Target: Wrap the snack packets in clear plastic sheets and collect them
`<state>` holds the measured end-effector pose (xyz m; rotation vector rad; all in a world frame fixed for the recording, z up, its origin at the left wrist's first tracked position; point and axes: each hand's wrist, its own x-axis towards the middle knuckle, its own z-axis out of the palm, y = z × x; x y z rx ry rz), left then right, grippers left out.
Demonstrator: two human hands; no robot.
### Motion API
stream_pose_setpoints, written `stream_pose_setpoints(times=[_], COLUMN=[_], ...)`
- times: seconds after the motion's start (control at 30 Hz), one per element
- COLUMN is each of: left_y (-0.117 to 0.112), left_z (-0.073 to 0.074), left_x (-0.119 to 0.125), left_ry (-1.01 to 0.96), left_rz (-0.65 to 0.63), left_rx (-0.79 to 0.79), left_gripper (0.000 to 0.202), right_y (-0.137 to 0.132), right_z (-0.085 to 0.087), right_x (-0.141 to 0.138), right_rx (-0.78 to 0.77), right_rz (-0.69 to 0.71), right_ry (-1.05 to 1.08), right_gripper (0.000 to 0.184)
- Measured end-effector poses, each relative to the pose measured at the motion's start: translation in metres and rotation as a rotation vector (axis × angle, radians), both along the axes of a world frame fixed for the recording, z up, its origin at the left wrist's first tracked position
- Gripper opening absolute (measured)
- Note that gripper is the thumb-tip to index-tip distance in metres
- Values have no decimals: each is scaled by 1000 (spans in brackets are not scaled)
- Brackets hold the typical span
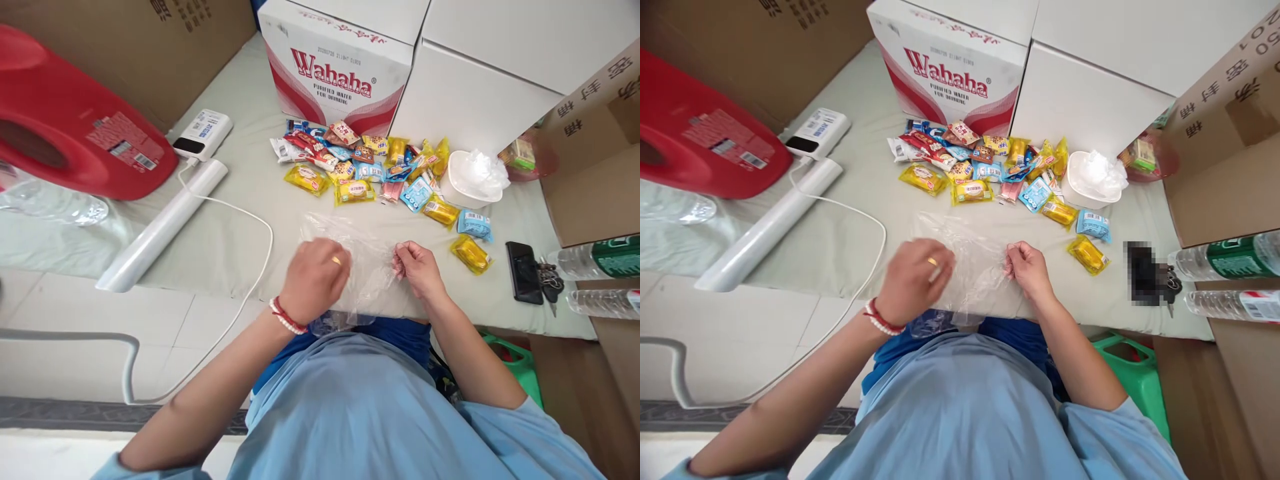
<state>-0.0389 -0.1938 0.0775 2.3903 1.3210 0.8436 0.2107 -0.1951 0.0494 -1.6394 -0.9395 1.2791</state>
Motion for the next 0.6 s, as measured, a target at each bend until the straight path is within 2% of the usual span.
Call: stream_pose_setpoints(times=[0.07, 0.17, 0.23, 0.33, 0.4, 0.5, 0.6], left_y=[-7, -2, 5, 11, 12, 11, 11], left_z=[-19, -47, -58, -61, -58, -56, -61], left_x=[-1, -21, -41, -63, -66, -56, -41], left_ry=[129, 178, 161, 117, 71, 50, 159], left_rz=[-157, -148, -136, -64, 24, 128, 129], left_rx=[-133, -240, -241, -192, -161, -143, -166], left_gripper=[18, 26, 33, 38, 38, 42, 47], right_y=[5, 12, 14, 17, 24, 46, 86], right_z=[-1, -5, -8, -8, -2, 18, 37], right_x=[9, 32, 49, 71, 79, 81, 74], right_rx=[23, 44, 29, -25, -29, 79, 247], right_rz=[-7, -3, 34, 144, 198, 206, 275], right_ry=[-42, -146, -284, -599, -806, -1023, -1199], right_gripper=[54, 52, 46, 30, 24, 26, 28])
